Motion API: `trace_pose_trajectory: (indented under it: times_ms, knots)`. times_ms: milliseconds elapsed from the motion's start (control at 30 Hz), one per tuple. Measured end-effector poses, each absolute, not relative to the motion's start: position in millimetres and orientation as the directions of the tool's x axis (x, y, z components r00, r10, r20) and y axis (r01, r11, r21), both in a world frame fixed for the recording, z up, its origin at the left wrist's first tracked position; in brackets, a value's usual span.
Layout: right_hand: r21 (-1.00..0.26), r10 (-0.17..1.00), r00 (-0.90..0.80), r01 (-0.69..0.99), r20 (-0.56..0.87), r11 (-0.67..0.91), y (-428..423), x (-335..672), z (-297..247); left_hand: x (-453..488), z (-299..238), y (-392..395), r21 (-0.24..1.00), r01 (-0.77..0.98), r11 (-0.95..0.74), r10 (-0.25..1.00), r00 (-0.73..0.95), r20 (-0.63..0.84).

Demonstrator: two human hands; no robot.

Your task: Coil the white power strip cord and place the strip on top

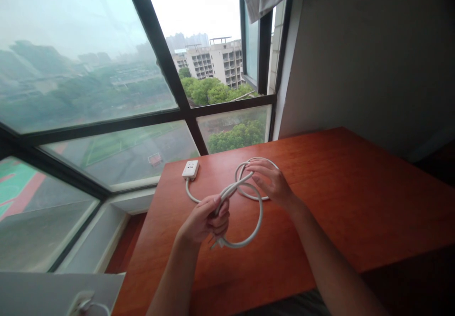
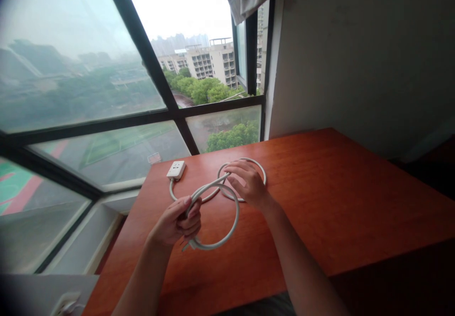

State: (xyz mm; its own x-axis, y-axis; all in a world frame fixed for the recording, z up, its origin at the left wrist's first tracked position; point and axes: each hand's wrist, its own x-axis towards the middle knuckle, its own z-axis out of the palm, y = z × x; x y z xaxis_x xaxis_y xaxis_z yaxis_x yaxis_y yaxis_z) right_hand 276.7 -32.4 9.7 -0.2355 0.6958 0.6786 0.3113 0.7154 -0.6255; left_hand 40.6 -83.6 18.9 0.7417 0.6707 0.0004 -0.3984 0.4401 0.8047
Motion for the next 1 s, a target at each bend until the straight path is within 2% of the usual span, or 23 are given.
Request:
trace_pose_trajectory:
  times_ms: [167, 300, 433, 600, 767, 867, 1000]
  knots:
    - [-0.639, 0.715, -0.253, 0.325, 0.652, 0.697, -30.1, 276.3, 4.2, 36.5, 16.1, -84.5, 0.789, -0.468, 0.398, 0.668, 0.737, 0.1]
    - [-0.722, 0.779, -0.258, 0.292, 0.571, 0.627, -27.2, 269.1, -9.0, 39.4, 14.3, -86.1, 0.766, -0.483, 0.425, 0.623, 0.769, 0.14]
    - [-0.819, 0.838, -0.227, 0.199, 0.496, 0.539, -26.1, 263.5, -16.4, 42.4, 13.2, -87.1, 0.737, -0.506, 0.448, 0.587, 0.789, 0.184]
    - [-0.861, 0.859, -0.12, 0.051, 0.497, 0.505, -24.1, 262.8, -17.7, 44.6, 12.7, -88.5, 0.734, -0.506, 0.452, 0.563, 0.8, 0.205]
    - [-0.873, 0.871, -0.103, 0.041, 0.48, 0.486, -22.5, 264.8, -19.0, 44.9, 15.7, -89.7, 0.737, -0.575, 0.356, 0.629, 0.73, 0.266]
    - [-0.879, 0.875, -0.152, 0.063, 0.459, 0.472, -21.8, 264.2, -20.6, 44.6, 18.9, -89.0, 0.738, -0.623, 0.261, 0.703, 0.646, 0.297]
    - [-0.922, 0.895, -0.255, 0.033, 0.366, 0.387, -20.3, 261.9, -25.7, 44.7, 24.0, -87.8, 0.78, -0.599, 0.183, 0.787, 0.565, 0.249]
